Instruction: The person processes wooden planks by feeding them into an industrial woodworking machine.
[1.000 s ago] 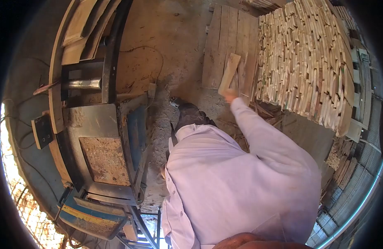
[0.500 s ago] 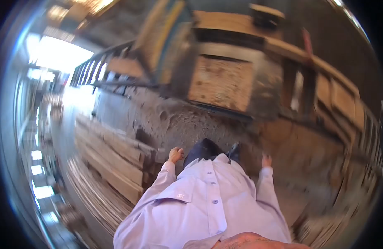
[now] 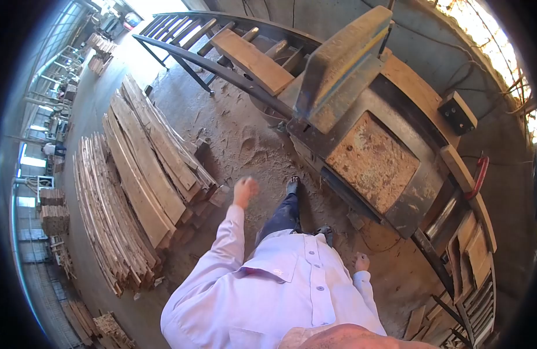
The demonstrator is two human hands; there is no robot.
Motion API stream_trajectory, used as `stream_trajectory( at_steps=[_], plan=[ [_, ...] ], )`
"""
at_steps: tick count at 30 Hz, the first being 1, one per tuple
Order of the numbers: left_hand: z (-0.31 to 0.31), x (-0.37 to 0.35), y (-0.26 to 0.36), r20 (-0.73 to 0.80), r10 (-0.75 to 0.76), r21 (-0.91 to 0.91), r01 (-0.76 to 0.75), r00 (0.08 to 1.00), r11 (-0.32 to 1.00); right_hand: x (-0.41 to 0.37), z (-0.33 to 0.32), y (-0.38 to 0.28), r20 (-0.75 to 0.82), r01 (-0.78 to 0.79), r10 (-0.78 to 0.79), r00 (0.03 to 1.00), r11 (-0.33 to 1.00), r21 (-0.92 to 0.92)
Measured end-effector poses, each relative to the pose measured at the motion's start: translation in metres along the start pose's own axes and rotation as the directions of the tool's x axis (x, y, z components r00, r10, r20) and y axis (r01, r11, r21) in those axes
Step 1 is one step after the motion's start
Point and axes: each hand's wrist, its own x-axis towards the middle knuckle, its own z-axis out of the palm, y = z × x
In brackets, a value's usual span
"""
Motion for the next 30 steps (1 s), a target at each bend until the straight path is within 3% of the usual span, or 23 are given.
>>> stream_trajectory(
  at_steps=[4, 6, 9, 11, 14, 16, 17, 18, 20, 21, 26, 30],
  plan=[
    [0.058, 0.083, 0.147, 0.001, 0.282, 0.046, -0.282, 0.959, 0.958, 0.004, 0.049, -0.051, -0.015, 0.037, -0.036, 0.999, 0.995, 0.089],
    [0.077, 0.128, 0.197, -0.010, 0.626, 0.461, -0.552, 0.780, 0.695, -0.002, 0.074, -0.081, -0.011, 0.045, -0.044, 0.999, 0.995, 0.087],
    [0.104, 0.173, 0.274, 0.078, 0.759, 0.528, -0.672, 0.647, 0.519, 0.002, 0.110, -0.104, -0.015, 0.099, -0.098, 0.995, 0.988, 0.119],
    [0.112, 0.207, 0.311, 0.121, 0.819, 0.606, -0.695, 0.561, 0.386, 0.001, 0.122, -0.108, -0.037, 0.140, -0.138, 0.990, 0.989, 0.042],
    [0.121, 0.254, 0.351, 0.240, 0.808, 0.658, -0.702, 0.539, 0.273, -0.039, 0.137, -0.164, -0.100, 0.239, -0.248, 0.964, 0.966, -0.094],
    [0.128, 0.277, 0.368, 0.322, 0.816, 0.727, -0.677, 0.481, 0.112, -0.028, 0.137, -0.140, -0.133, 0.297, -0.316, 0.939, 0.944, -0.144],
    [0.131, 0.290, 0.378, 0.366, 0.814, 0.752, -0.659, 0.451, 0.027, -0.039, 0.141, -0.150, -0.154, 0.257, -0.260, 0.953, 0.966, -0.038],
    [0.131, 0.309, 0.382, 0.388, 0.786, 0.787, -0.617, 0.481, -0.011, -0.062, 0.143, -0.166, -0.169, 0.216, -0.202, 0.965, 0.974, 0.069],
    [0.130, 0.324, 0.390, 0.415, 0.706, 0.843, -0.534, 0.574, -0.061, -0.080, 0.143, -0.178, -0.174, 0.170, -0.131, 0.976, 0.956, 0.238],
    [0.131, 0.330, 0.392, 0.422, 0.661, 0.866, -0.491, 0.621, -0.091, -0.083, 0.144, -0.184, -0.192, 0.185, -0.141, 0.971, 0.954, 0.234],
    [0.136, 0.333, 0.365, 0.454, 0.673, 0.860, -0.485, 0.584, -0.159, -0.120, 0.148, -0.240, -0.247, 0.252, -0.206, 0.947, 0.952, 0.173],
    [0.147, 0.301, 0.345, 0.529, 0.638, 0.813, -0.550, 0.560, -0.190, -0.122, 0.160, -0.302, -0.216, 0.395, -0.367, 0.905, 0.913, 0.102]
  ],
)
